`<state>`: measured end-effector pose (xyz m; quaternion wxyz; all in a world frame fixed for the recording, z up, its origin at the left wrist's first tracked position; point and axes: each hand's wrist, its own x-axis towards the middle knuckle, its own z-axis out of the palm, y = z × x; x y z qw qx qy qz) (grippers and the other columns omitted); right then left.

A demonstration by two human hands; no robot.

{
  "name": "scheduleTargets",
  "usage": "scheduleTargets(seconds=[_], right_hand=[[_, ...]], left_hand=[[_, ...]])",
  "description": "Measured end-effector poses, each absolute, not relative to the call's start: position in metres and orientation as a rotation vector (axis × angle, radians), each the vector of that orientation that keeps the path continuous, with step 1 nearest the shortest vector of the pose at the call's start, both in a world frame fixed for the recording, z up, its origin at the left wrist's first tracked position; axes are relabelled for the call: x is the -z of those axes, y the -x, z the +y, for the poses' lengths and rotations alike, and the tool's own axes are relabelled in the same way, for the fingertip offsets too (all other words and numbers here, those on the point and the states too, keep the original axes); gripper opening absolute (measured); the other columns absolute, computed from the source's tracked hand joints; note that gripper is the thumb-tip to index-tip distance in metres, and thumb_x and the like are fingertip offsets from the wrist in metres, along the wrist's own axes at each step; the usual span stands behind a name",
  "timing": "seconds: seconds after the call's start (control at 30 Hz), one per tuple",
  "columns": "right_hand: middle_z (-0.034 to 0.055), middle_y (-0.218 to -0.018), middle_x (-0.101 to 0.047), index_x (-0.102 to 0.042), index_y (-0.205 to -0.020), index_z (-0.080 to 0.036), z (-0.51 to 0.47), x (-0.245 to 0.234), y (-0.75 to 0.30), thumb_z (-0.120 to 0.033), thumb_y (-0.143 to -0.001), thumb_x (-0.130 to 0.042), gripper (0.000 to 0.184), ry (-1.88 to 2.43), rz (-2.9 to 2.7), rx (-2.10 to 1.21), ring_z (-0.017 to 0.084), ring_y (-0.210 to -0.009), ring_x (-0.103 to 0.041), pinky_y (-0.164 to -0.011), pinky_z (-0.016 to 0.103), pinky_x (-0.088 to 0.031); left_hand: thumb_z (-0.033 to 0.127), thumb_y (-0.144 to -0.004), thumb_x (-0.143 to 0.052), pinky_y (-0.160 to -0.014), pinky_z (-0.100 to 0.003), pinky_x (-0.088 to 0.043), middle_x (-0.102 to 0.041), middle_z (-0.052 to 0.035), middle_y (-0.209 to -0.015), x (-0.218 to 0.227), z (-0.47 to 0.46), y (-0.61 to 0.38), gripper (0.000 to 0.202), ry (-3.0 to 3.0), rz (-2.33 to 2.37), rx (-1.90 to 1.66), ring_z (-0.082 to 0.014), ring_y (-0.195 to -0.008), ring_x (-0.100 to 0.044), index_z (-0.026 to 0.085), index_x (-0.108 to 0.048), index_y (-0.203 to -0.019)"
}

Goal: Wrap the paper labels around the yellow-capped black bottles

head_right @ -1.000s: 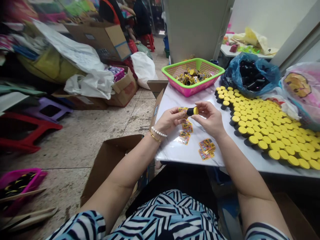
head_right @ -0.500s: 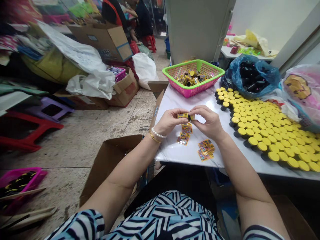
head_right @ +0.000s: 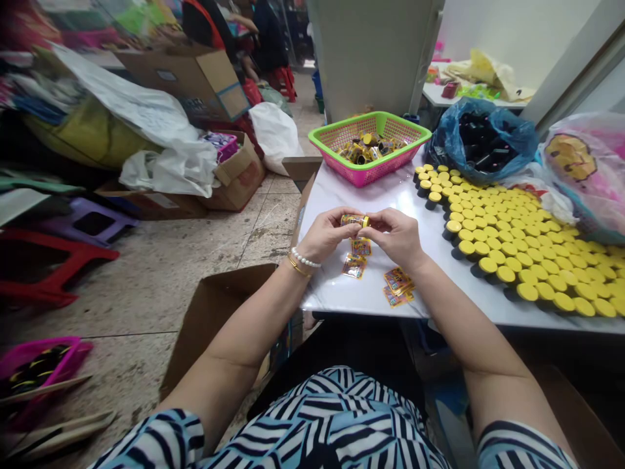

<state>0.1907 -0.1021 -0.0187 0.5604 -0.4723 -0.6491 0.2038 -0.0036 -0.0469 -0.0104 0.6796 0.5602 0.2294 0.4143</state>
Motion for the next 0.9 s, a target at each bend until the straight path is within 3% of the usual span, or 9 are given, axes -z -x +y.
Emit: scheduleTargets(seconds=[0.13, 0.27, 0.37, 0.5, 0.63, 0.77, 0.83, 0.9], right_hand=[[0.0035, -0.088, -0.077, -0.078, -0.101, -0.021, -0.104, 0.022, -0.185, -0.048, -0.08, -0.084, 0.034, 1.095, -1.47, -0.652, 0.017, -0.073, -0.072, -0.072, 0.037, -0.065], [0.0045, -0.101, -0.075, -0.079, -0.112, -0.027, -0.106, 0.012, -0.186, -0.043, -0.082, -0.084, 0.034, 1.092, -1.638, -0.403, 0.017, -0.081, -0.071, -0.079, 0.036, -0.065], [0.0047, -0.105, -0.073, -0.08, -0.108, -0.028, -0.106, 0.013, -0.184, -0.04, -0.08, -0.086, 0.031, 1.067, -1.686, -0.31, 0.017, -0.083, -0.071, -0.08, 0.036, -0.065], [0.0033, -0.089, -0.075, -0.077, -0.097, -0.025, -0.104, 0.028, -0.177, -0.047, -0.076, -0.088, 0.033, 1.149, -1.504, -0.461, 0.019, -0.076, -0.072, -0.074, 0.038, -0.066], [0.0007, -0.075, -0.074, -0.07, -0.094, -0.023, -0.103, 0.034, -0.174, -0.054, -0.081, -0.082, 0.036, 1.229, -1.41, -0.663, 0.018, -0.064, -0.07, -0.061, 0.034, -0.063], [0.0031, -0.101, -0.075, -0.068, -0.122, -0.025, -0.105, 0.023, -0.177, -0.047, -0.08, -0.084, 0.05, 1.189, -1.543, -0.533, 0.016, -0.078, -0.072, -0.068, 0.03, -0.063], [0.0046, -0.111, -0.072, -0.071, -0.121, -0.026, -0.106, 0.018, -0.178, -0.043, -0.082, -0.082, 0.044, 1.165, -1.626, -0.443, 0.016, -0.083, -0.072, -0.071, 0.031, -0.064], [0.0047, -0.107, -0.072, -0.074, -0.115, -0.026, -0.107, 0.016, -0.177, -0.04, -0.086, -0.079, 0.033, 1.158, -1.67, -0.359, 0.016, -0.083, -0.072, -0.073, 0.032, -0.065]], left_hand=[[0.042, -0.069, -0.093, -0.067, -0.024, -0.047, -0.07, -0.0023, -0.08, 0.011, -0.049, 0.003, 0.045, -1.214, 0.503, -0.88, -0.0107, -0.069, -0.063, 0.013, -0.073, -0.098], [0.047, -0.068, -0.093, -0.06, -0.022, -0.043, -0.069, -0.0011, -0.078, 0.013, -0.046, 0.004, 0.049, -1.047, 0.488, -0.841, -0.0105, -0.065, -0.062, 0.015, -0.069, -0.096], [0.044, -0.064, -0.096, -0.06, -0.022, -0.043, -0.069, -0.0015, -0.079, 0.015, -0.046, 0.003, 0.049, -1.042, 0.498, -0.837, -0.0105, -0.066, -0.062, 0.016, -0.069, -0.094], [0.044, -0.066, -0.094, -0.062, -0.022, -0.044, -0.069, -0.0017, -0.08, 0.017, -0.048, -0.001, 0.045, -1.137, 0.532, -0.898, -0.0094, -0.066, -0.059, 0.015, -0.073, -0.092], [0.048, -0.067, -0.092, -0.059, -0.022, -0.041, -0.066, 0.0004, -0.073, 0.021, -0.047, -0.004, 0.045, -1.158, 0.523, -0.9, -0.0079, -0.061, -0.055, 0.014, -0.075, -0.093], [0.052, -0.066, -0.093, -0.054, -0.021, -0.039, -0.064, -0.0007, -0.071, 0.019, -0.044, 0.001, 0.051, -1.057, 0.471, -0.836, -0.0083, -0.058, -0.054, 0.013, -0.075, -0.093], [0.051, -0.066, -0.093, -0.054, -0.021, -0.041, -0.065, -0.002, -0.072, 0.016, -0.044, 0.005, 0.051, -1.018, 0.428, -0.796, -0.0088, -0.06, -0.057, 0.012, -0.076, -0.095], [0.049, -0.066, -0.094, -0.055, -0.021, -0.044, -0.068, -0.0029, -0.074, 0.015, -0.044, 0.008, 0.052, -1.013, 0.402, -0.768, -0.0088, -0.06, -0.059, 0.012, -0.075, -0.097]])
